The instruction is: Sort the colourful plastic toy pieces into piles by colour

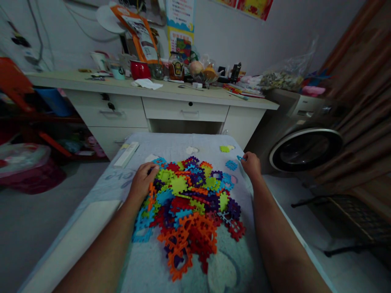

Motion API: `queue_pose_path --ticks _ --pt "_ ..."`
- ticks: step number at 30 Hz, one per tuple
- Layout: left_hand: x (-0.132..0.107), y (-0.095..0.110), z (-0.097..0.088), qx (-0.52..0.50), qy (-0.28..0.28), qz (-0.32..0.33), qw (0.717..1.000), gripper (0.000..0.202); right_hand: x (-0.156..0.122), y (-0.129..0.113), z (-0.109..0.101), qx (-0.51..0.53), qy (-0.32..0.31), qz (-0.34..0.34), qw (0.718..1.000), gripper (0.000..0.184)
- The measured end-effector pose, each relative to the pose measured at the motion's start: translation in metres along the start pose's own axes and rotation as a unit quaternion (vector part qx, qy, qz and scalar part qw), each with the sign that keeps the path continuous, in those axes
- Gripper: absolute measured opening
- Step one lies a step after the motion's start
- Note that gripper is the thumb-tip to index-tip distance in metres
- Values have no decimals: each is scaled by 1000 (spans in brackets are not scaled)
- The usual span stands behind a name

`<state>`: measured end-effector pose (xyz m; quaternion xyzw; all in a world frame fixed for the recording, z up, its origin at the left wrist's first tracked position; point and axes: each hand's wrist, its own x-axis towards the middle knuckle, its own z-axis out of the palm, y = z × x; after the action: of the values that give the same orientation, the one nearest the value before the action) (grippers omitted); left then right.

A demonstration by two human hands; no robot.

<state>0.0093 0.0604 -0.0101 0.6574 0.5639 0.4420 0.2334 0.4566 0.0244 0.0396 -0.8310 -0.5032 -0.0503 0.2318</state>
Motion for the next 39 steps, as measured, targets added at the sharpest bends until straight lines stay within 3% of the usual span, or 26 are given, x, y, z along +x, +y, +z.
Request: queue_pose_path --ticks 7,14,18,21,25,32,39 --pt "-1 -2 0 -3 2 0 1000 48 -1 -1 -1 17 -156 -71 985 7" --pt "-1 -1 0 -7 2 2 1000 50 1 7 6 -18 -134 -31 990 41" --pt "-1 0 0 -2 0 -5 1000 50 -2 4 8 -23 -143 -39 989 41" --pt "0 1 0 -3 2 -2 1000 51 -2 -2 7 2 -127 -78 989 45" --pt "0 2 0 -3 -1 0 1000 50 -6 -11 11 11 -153 -125 980 50" --pt "0 3 0 0 1 -3 1000 49 -12 -15 23 -26 -150 -110 982 54" --pt "0 2 0 1 0 6 1000 49 -7 -3 24 -15 -74 -70 995 60"
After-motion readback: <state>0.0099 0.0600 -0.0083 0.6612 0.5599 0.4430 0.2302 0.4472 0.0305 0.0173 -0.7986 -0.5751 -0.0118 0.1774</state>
